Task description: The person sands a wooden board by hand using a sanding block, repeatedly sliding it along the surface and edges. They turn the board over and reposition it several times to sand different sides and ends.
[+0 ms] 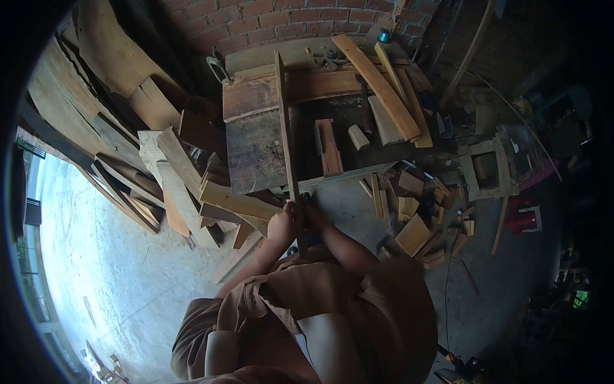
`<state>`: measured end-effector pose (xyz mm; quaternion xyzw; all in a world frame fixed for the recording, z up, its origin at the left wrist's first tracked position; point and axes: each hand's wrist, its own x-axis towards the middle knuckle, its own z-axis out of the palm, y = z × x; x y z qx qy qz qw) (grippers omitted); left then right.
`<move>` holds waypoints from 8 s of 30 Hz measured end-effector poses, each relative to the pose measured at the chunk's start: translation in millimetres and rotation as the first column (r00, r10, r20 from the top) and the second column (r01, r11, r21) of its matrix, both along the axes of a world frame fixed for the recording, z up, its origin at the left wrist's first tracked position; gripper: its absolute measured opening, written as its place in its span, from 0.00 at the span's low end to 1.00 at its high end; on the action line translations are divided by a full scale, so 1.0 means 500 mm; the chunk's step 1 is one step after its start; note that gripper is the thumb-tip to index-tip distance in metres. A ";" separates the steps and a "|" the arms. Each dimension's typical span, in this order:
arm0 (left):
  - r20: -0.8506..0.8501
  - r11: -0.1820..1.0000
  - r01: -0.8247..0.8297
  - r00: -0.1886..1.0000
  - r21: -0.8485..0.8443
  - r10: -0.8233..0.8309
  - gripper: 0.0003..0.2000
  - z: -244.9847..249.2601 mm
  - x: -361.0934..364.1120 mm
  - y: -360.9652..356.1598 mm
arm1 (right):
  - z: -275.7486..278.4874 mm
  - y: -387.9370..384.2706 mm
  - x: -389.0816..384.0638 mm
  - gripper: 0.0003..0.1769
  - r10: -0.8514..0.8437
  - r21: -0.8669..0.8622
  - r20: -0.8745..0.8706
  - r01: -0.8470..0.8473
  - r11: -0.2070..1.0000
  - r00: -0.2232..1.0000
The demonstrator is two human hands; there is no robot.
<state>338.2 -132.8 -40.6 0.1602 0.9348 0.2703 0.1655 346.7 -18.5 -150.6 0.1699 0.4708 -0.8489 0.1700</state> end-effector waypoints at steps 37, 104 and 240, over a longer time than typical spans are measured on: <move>-0.155 0.953 -0.085 0.979 0.290 0.134 0.17 -0.019 -0.239 -0.047 | 0.166 0.184 -0.225 0.54 -0.042 0.980 -0.053 0.044 -0.195 0.998; -0.267 0.948 -0.303 0.910 0.092 0.317 0.22 -0.145 -0.411 0.072 | 0.221 0.196 -0.887 0.22 0.100 0.968 -0.236 0.243 -0.060 0.967; -0.208 0.881 -0.456 0.856 0.127 0.473 0.35 -0.067 -0.180 -0.002 | 0.010 0.013 -0.254 0.27 0.351 0.860 -0.284 0.399 -0.318 0.892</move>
